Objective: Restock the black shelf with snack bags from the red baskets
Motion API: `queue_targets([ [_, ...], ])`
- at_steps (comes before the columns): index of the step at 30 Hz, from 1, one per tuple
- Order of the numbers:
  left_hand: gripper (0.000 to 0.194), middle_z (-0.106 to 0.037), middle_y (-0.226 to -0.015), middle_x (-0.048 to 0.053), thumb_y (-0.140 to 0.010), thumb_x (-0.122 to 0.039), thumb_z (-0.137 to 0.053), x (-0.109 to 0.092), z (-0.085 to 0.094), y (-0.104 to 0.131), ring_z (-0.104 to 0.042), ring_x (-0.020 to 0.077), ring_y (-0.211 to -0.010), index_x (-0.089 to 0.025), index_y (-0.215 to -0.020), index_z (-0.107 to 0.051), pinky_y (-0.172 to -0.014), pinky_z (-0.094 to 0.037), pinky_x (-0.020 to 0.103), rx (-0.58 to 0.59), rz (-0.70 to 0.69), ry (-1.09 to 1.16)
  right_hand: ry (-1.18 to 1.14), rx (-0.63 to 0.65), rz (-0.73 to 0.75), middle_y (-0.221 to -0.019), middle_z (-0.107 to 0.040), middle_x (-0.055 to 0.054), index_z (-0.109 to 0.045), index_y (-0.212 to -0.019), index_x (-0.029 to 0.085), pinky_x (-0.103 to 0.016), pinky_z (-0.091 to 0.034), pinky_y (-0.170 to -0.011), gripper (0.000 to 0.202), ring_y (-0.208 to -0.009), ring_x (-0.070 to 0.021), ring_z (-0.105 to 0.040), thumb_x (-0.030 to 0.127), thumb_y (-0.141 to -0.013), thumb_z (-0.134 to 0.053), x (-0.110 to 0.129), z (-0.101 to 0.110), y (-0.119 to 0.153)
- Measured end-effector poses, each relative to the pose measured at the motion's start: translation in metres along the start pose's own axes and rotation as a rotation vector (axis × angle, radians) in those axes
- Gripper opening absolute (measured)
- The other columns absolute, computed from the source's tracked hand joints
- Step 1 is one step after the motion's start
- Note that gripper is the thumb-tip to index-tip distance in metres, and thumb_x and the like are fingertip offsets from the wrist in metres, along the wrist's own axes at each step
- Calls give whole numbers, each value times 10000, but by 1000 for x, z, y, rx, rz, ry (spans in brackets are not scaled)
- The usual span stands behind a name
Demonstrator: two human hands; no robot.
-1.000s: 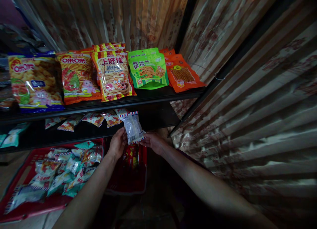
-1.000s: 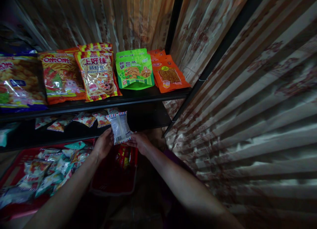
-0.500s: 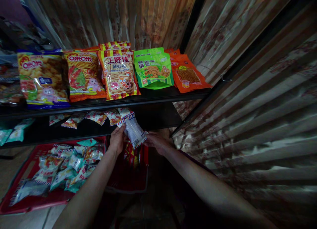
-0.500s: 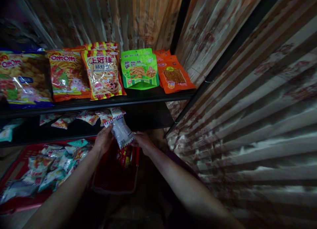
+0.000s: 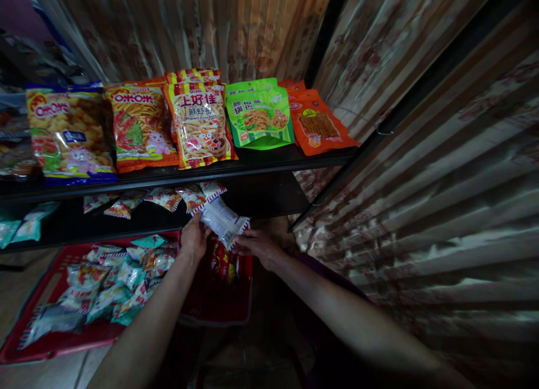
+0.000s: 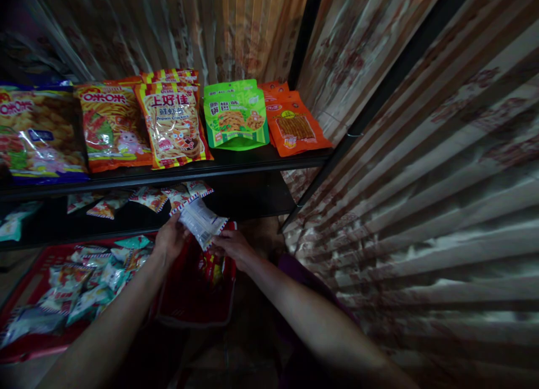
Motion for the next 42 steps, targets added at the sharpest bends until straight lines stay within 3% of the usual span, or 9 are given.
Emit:
queue_targets([
  [3, 122, -636, -687, -1, -851, -153, -502, -4, 1, 1, -597, 85, -577, -138, -769, -591, -559, -487, 211, 8, -16, 9, -21, -3, 47, -646, -697, -27, -658, -761, 129, -157, -495, -518, 162, -548, -91, -648, 261, -719, -740, 4, 1, -1],
  [10, 150, -642, -680, -12, -860, -153, -496, -9, -3, 9, -602, 77, -597, -137, -756, -603, -604, -492, 199, 46, -67, 15, -113, -225, 68, -593, -654, 9, -634, -705, 147, -143, -463, -493, 173, -515, -65, -609, 292, -798, -656, 20, 22, 2],
  [17, 168, -630, -655, -20, -867, -140, -478, -8, 0, 7, -573, 70, -528, -143, -750, -598, -545, -478, 195, -2, -45, 67, -38, -241, 86, -540, -643, 10, -640, -650, 144, -134, -436, -477, 167, -498, -63, -592, 143, -801, -568, 26, 25, 3],
  [24, 157, -637, -679, -11, -876, -166, -476, -6, 3, 4, -590, 84, -553, -152, -781, -600, -534, -479, 206, 6, -40, 51, 51, -251, 75, -613, -657, -16, -637, -714, 146, -183, -478, -541, 125, -555, -92, -615, 181, -802, -555, 21, 28, -3],
  [27, 154, -648, -714, 0, -878, -181, -476, -7, 3, 6, -605, 92, -590, -151, -800, -605, -552, -485, 211, -10, -50, 28, 230, -292, 188, -822, -687, -38, -640, -886, 172, -269, -521, -701, 124, -740, -137, -649, 225, -789, -583, 26, 33, -6],
  [31, 161, -654, -755, 13, -880, -185, -466, -7, 4, 8, -615, 106, -639, -157, -808, -607, -584, -490, 226, -39, -56, 10, 733, -403, 642, -1180, -597, -72, -588, -1133, 224, -398, -435, -962, 375, -1085, -203, -555, 207, -759, -601, 60, 24, 12],
  [35, 142, -656, -773, 16, -869, -201, -476, -5, 10, 3, -616, 115, -651, -164, -814, -602, -612, -492, 244, -69, -45, -19, 1130, -211, 986, -1372, -468, -76, -593, -1179, 237, -443, -313, -1073, 360, -1295, -237, -357, 251, -821, -566, 66, -13, 33],
  [39, 140, -645, -764, 23, -861, -237, -480, 1, 16, -3, -608, 121, -623, -161, -833, -594, -577, -476, 249, -72, -9, -119, 1386, 1, 1002, -1483, -324, -91, -438, -1353, 245, -518, -218, -1102, 665, -1396, -288, -152, 412, -752, -670, 48, -32, 33],
  [42, 115, -623, -718, 12, -834, -253, -520, 5, 16, -2, -583, 108, -570, -157, -814, -581, -542, -452, 232, -62, 3, -165, 1461, 35, 978, -1525, -224, -97, -349, -1405, 267, -527, -198, -1102, 802, -1406, -301, -109, 445, -709, -708, 41, -35, 31],
])
Point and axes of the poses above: each hand's wrist, its own y-axis away from the middle knuckle, its own z-axis out of the back of the hand, x = y × z, the point moved 8 cm from there along -y, towards the middle knuckle
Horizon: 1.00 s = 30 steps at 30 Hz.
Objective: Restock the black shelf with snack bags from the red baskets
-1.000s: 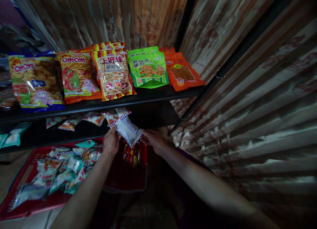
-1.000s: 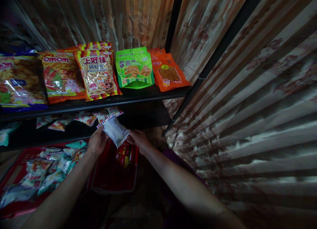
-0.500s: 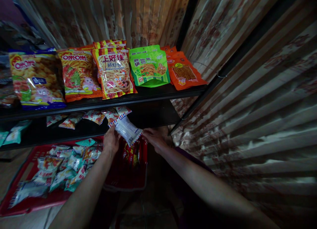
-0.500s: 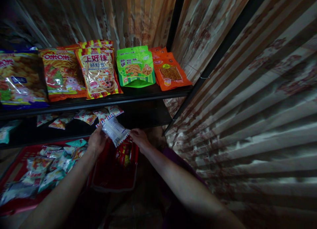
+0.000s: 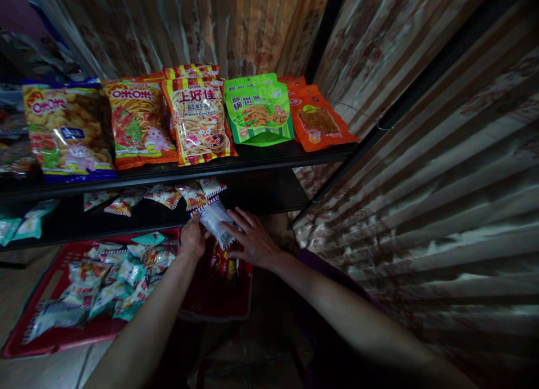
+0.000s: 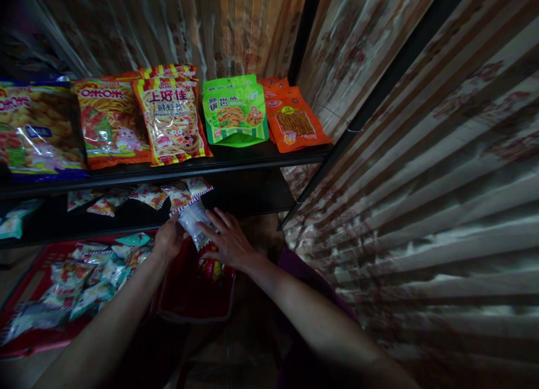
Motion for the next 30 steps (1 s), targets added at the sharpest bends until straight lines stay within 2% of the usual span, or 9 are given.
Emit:
queue_targets([
  [5, 129, -565, -591, -22, -806, -266, -553, -1, -16, 11, -515, 79, -475, -150, -750, -564, -464, -393, 187, 123, 10, 18, -9, -68, -67, -1503, -261, -129, -387, -1386, 234, -462, -258, -1096, 731, -1367, -288, -240, 348, -733, -696, -1, 7, -1],
  [9, 183, -641, -699, 28, -811, -319, -561, -6, -35, 22, -584, 97, -574, -143, -823, -606, -548, -461, 201, 281, -10, 76, -153, -187, -151, -1448, -359, -151, -408, -1368, 175, -440, -281, -1093, 616, -1324, -272, -327, 258, -787, -594, -6, 21, 0],
  [12, 203, -679, -871, 83, -821, -298, -562, -6, -41, 26, -638, 130, -729, -137, -922, -632, -686, -504, 246, 363, -56, 89, -477, -335, -338, -1350, -489, -116, -428, -1337, 199, -401, -364, -1040, 544, -1223, -235, -464, 302, -814, -539, -25, 29, 3],
  [15, 168, -670, -976, 92, -777, -209, -630, 3, -32, 21, -651, 154, -806, -153, -935, -631, -765, -508, 292, 267, -61, 19, -960, -498, -631, -1178, -619, -63, -541, -1189, 219, -338, -451, -936, 411, -1065, -201, -581, 382, -813, -516, -51, 21, 12],
  [17, 153, -668, -944, 84, -760, -181, -653, 15, -29, 19, -656, 161, -781, -157, -908, -618, -768, -516, 320, 244, 8, -2, -1294, -604, -799, -1041, -670, -45, -598, -1037, 201, -310, -494, -844, 333, -972, -198, -620, 399, -778, -529, -60, 8, 17],
  [19, 149, -672, -912, 93, -757, -186, -664, 24, -35, 20, -666, 183, -781, -153, -887, -599, -782, -522, 360, 308, 88, 25, -1562, -686, -917, -927, -688, -37, -605, -930, 189, -287, -517, -750, 266, -883, -191, -642, 371, -744, -548, -63, -3, 21],
  [21, 162, -679, -909, 106, -747, -186, -678, 26, -43, 23, -672, 199, -805, -152, -877, -587, -803, -520, 377, 377, 120, 69, -1724, -720, -980, -859, -690, -27, -601, -887, 191, -261, -519, -687, 211, -811, -170, -647, 327, -732, -558, -62, -10, 22],
  [27, 171, -685, -895, 95, -740, -167, -677, 18, -54, 27, -670, 182, -802, -143, -891, -599, -814, -512, 339, 449, 85, 109, -1782, -725, -974, -785, -684, 0, -616, -831, 189, -217, -495, -626, 131, -726, -133, -627, 254, -729, -566, -54, -7, 22],
  [30, 187, -682, -917, 89, -725, -170, -689, 15, -53, 26, -657, 171, -844, -147, -890, -605, -839, -502, 323, 451, 97, 171, -1764, -673, -1040, -787, -686, 1, -627, -841, 188, -216, -499, -642, 134, -728, -129, -629, 246, -736, -567, -51, -13, 25],
])
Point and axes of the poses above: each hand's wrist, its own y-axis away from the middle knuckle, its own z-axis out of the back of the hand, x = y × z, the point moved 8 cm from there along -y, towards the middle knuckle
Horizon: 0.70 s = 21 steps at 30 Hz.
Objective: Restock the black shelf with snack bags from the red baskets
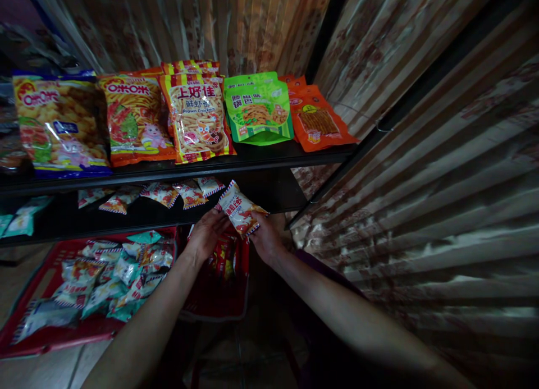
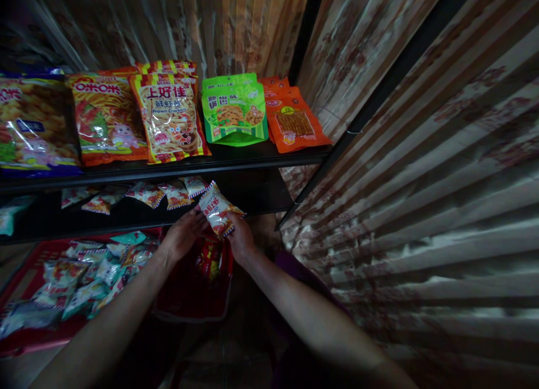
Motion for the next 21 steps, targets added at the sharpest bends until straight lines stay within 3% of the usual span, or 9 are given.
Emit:
queue_targets([
  [5, 211, -666, -829, 28, -706, -270, -710, -7, 15, -3, -638, 125, -720, -171, -850, -592, -684, -501, 249, -90, -36, -46, 164, 96, -194, -803, -697, 4, -650, -852, 201, -258, -528, -726, 123, -758, -125, -649, 230, -752, -587, -25, 5, -1],
  [9, 203, -608, -672, -37, -670, -256, -717, -12, 24, -5, -570, 79, -545, -176, -763, -555, -525, -441, 194, -154, -83, -79, 299, 183, -336, -804, -705, -29, -659, -876, 191, -262, -542, -705, 131, -708, -119, -657, 254, -764, -634, -41, 12, -4],
  [16, 158, -628, -679, -12, -670, -222, -704, -19, 24, -3, -583, 97, -566, -168, -746, -575, -546, -459, 210, -170, -187, -153, 390, 169, -106, -864, -703, 22, -590, -1024, 247, -236, -547, -628, 442, -689, -107, -647, 236, -626, -782, -26, 18, -8],
  [21, 240, -679, -796, 42, -677, -266, -718, 2, 9, -4, -619, 143, -649, -163, -875, -631, -598, -492, 256, -73, -128, -205, 336, 167, -137, -816, -698, 21, -632, -860, 193, -193, -524, -623, 266, -705, -93, -641, 193, -630, -765, -32, 24, -18],
])
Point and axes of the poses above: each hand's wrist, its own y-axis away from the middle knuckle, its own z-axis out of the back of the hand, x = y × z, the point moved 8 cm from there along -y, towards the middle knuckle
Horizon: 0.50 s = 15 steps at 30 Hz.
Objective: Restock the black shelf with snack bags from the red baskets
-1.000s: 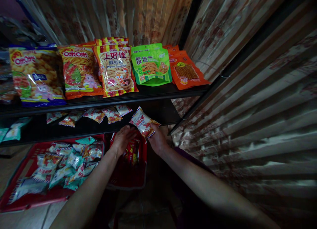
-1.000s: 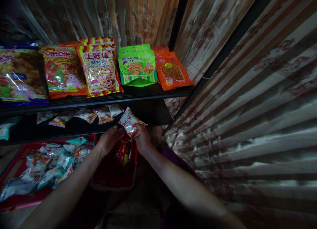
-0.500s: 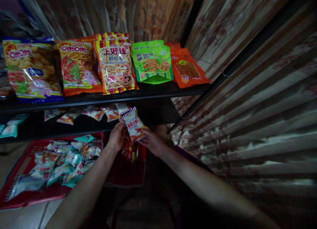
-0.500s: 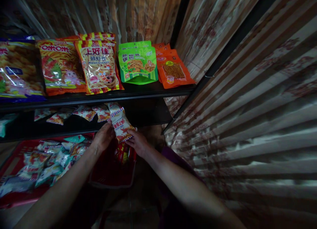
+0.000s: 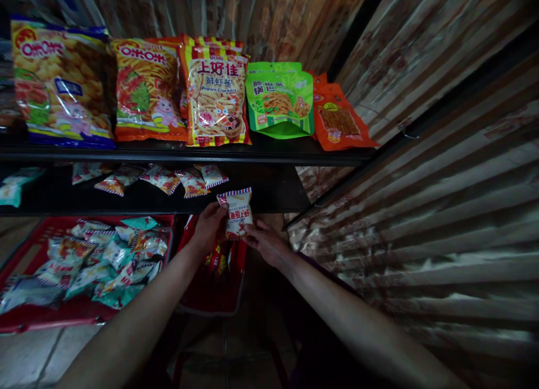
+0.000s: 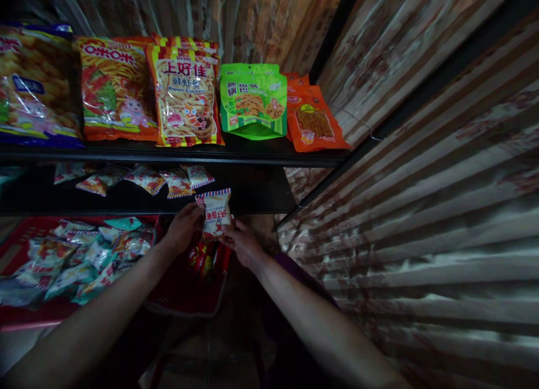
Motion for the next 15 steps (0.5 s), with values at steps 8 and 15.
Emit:
queue_targets([
  [8, 465, -701, -928, 80, -635, -202, -759, 48, -48, -26, -645, 195, -827, -187, -1074, -607, -766, -505, 319, 103, -16, -51, 89, -189, 2, -744, -691, 25, -643, -758, 198, -180, -494, -584, 84, -663, -87, -621, 144, -716, -692, 36, 51, -33],
  [15, 355, -697, -971, 66, -723, -229, -666, 68, -91, -62, -643, 185, -877, -165, -1069, -617, -813, -498, 307, 46, -82, -425, 180, -249, 70, -776, -701, 26, -671, -780, 215, -153, -467, -552, 78, -666, -82, -615, 224, -715, -713, 62, 98, -47],
])
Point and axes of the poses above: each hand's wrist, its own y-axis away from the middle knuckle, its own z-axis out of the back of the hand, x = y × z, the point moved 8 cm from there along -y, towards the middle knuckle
